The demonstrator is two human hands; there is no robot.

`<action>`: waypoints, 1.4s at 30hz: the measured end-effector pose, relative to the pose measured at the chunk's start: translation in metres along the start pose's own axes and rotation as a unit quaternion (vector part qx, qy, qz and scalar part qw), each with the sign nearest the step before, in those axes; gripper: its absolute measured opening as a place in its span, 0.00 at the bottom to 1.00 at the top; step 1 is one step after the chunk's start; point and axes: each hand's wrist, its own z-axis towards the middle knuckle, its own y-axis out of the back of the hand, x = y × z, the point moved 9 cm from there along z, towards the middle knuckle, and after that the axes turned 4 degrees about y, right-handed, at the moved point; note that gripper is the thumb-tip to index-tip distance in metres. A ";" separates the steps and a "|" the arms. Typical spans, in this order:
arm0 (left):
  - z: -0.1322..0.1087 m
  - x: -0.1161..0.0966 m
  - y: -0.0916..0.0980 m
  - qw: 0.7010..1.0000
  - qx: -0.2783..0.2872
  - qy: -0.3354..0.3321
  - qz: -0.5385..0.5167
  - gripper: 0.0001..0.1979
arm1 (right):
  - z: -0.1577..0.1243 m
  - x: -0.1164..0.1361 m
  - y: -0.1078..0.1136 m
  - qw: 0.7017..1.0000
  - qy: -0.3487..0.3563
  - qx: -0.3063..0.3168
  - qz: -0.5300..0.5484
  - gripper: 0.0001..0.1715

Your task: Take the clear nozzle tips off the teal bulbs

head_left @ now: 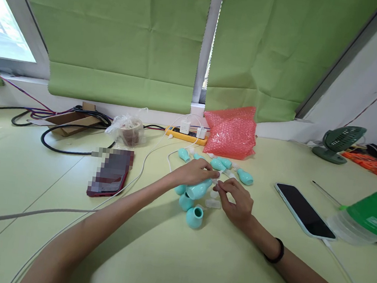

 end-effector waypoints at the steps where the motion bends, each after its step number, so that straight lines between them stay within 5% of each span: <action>1: 0.000 0.000 0.000 1.000 -0.001 0.000 -0.003 0.19 | 0.000 0.003 0.003 1.000 0.013 -0.012 -0.011 0.15; 7: -0.007 -0.008 0.013 1.000 -0.001 0.000 0.014 0.16 | 0.002 0.004 0.001 0.999 -0.032 -0.004 0.007 0.14; 12: -0.013 -0.010 0.026 0.989 -0.021 0.002 0.150 0.22 | -0.003 -0.003 -0.011 0.991 -0.115 0.046 0.058 0.08; 16: -0.016 -0.007 0.045 0.955 -0.093 0.028 0.281 0.21 | -0.009 -0.015 -0.012 0.981 -0.172 0.055 0.063 0.06; 19: -0.019 -0.009 0.052 0.941 -0.105 0.028 0.319 0.19 | -0.009 -0.014 -0.020 0.987 -0.130 0.092 0.035 0.04; 23: -0.020 -0.017 0.045 0.942 -0.084 -0.008 0.325 0.19 | -0.013 -0.008 -0.035 0.988 -0.038 0.152 -0.006 0.04; 28: -0.016 -0.011 0.035 0.923 -0.073 0.008 0.378 0.17 | -0.016 -0.010 -0.040 0.985 -0.022 0.170 -0.023 0.05; 32: -0.015 -0.014 0.023 0.919 -0.053 -0.006 0.391 0.11 | -0.006 -0.014 -0.018 0.994 -0.083 0.071 -0.013 0.08; 36: -0.017 -0.023 0.010 0.913 -0.041 -0.023 0.406 0.07 | -0.001 -0.018 0.010 0.990 -0.136 -0.041 0.000 0.26; 38: -0.018 -0.029 0.003 0.909 -0.038 -0.031 0.413 0.07 | 0.000 -0.018 0.004 0.990 -0.141 0.005 0.029 0.25; 42: -0.022 -0.038 -0.008 0.904 -0.027 -0.051 0.423 0.05 | -0.007 -0.020 -0.014 0.978 -0.164 0.093 0.083 0.06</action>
